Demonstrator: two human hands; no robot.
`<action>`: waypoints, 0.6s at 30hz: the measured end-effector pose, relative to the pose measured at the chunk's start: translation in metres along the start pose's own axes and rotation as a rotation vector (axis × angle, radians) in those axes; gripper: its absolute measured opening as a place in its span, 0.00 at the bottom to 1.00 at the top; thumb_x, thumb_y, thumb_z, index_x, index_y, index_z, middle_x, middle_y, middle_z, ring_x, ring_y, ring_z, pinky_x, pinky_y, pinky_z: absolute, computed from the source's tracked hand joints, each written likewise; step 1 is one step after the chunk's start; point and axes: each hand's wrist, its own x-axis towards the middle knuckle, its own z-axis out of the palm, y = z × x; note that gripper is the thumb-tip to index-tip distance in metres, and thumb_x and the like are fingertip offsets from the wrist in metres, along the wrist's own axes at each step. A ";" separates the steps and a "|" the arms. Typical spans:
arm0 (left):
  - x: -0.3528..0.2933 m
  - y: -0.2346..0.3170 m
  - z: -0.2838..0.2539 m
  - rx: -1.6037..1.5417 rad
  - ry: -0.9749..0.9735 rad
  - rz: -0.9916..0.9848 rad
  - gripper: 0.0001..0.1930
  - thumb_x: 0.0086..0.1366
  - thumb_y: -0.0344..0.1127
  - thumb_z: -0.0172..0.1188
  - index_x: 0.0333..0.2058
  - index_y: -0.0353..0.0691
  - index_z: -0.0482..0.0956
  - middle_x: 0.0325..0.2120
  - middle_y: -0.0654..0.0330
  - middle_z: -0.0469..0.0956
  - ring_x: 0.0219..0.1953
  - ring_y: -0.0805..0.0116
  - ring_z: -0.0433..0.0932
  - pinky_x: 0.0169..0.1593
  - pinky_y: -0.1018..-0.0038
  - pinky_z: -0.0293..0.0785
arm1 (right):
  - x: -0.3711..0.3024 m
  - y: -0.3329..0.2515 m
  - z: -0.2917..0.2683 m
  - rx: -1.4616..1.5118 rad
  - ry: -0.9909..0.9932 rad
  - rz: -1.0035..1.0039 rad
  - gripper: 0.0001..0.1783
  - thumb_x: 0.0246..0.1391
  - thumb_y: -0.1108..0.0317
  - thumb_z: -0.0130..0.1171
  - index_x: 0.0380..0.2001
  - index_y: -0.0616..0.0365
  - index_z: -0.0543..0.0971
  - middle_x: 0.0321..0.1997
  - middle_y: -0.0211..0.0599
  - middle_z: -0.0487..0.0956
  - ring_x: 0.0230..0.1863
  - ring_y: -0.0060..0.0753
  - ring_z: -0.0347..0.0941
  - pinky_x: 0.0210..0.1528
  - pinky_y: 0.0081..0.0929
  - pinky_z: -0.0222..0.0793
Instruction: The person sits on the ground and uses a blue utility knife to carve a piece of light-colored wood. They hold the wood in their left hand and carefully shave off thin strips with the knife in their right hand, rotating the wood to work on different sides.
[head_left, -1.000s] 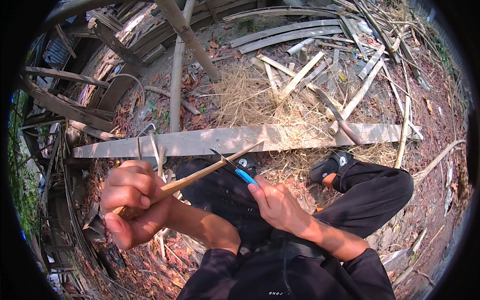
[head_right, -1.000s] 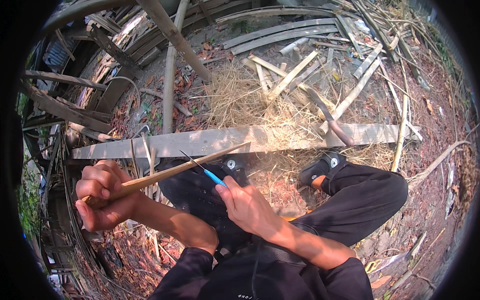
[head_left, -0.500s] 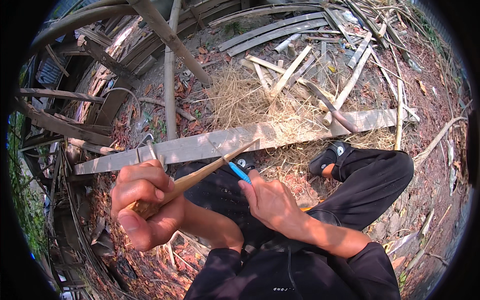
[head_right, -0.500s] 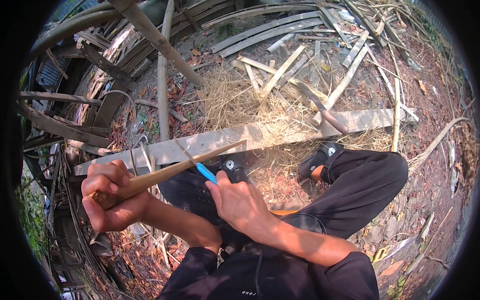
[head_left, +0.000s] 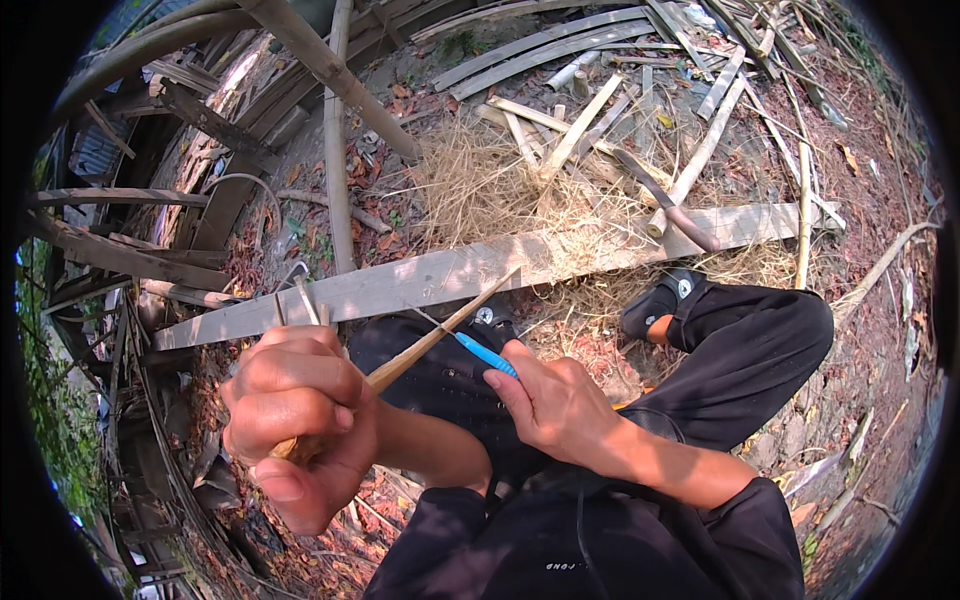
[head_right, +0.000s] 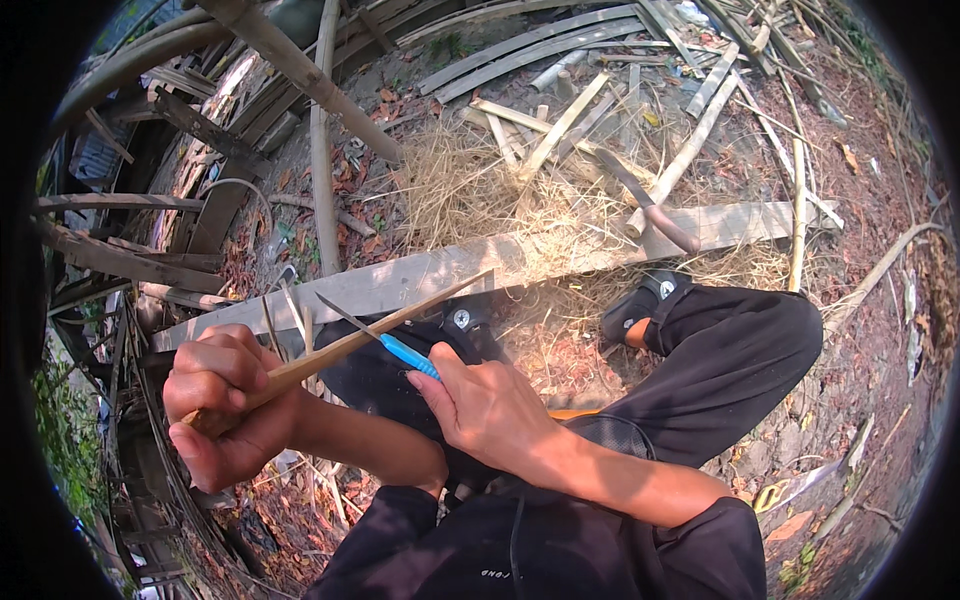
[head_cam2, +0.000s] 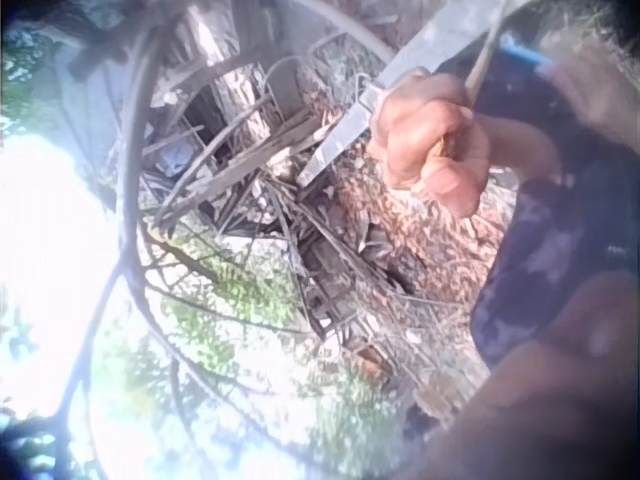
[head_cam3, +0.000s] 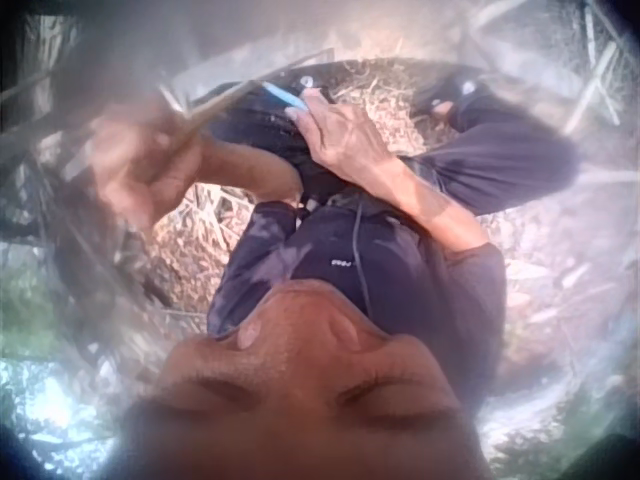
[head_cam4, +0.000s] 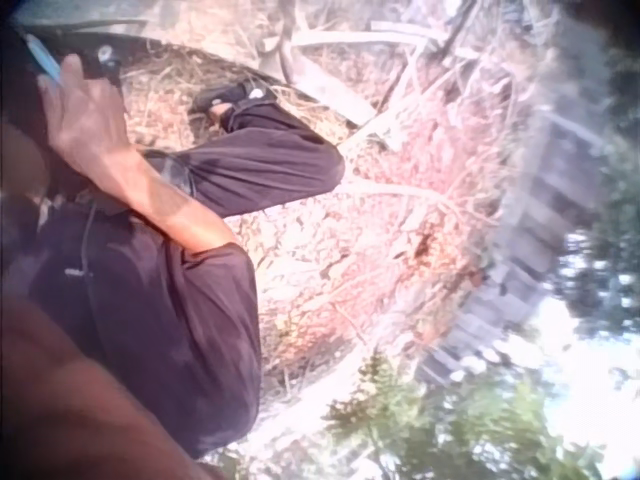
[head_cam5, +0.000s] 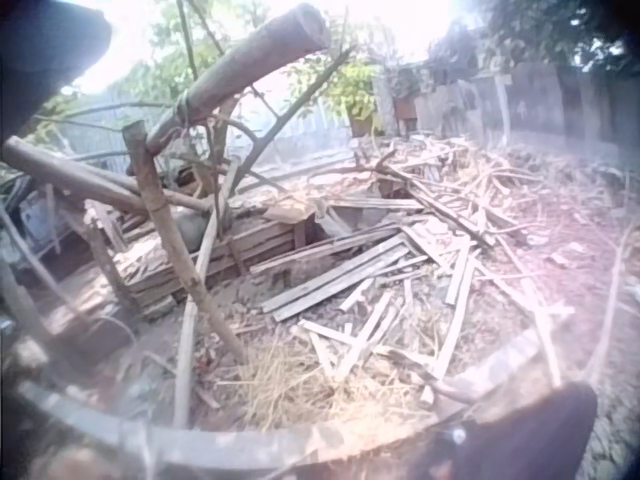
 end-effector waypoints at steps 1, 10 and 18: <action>0.001 -0.001 -0.003 -0.043 -0.041 0.005 0.20 0.59 0.47 0.42 0.17 0.37 0.62 0.11 0.61 0.57 0.11 0.77 0.51 0.15 0.80 0.44 | -0.003 0.003 0.002 -0.011 0.002 0.003 0.11 0.58 0.65 0.53 0.31 0.62 0.66 0.09 0.44 0.67 0.10 0.50 0.65 0.12 0.40 0.57; -0.001 -0.003 -0.014 -0.100 -0.058 0.033 0.20 0.59 0.47 0.42 0.17 0.36 0.62 0.11 0.61 0.57 0.11 0.78 0.50 0.15 0.79 0.43 | 0.007 -0.017 -0.009 0.090 -0.006 0.054 0.10 0.58 0.68 0.51 0.29 0.63 0.66 0.10 0.47 0.66 0.13 0.55 0.66 0.14 0.42 0.58; -0.003 0.003 -0.014 0.004 0.027 -0.016 0.21 0.58 0.47 0.44 0.15 0.36 0.67 0.07 0.57 0.65 0.10 0.70 0.57 0.16 0.74 0.55 | 0.009 -0.046 -0.029 -0.025 -0.057 0.078 0.14 0.59 0.62 0.51 0.30 0.65 0.69 0.09 0.49 0.68 0.14 0.56 0.68 0.15 0.44 0.61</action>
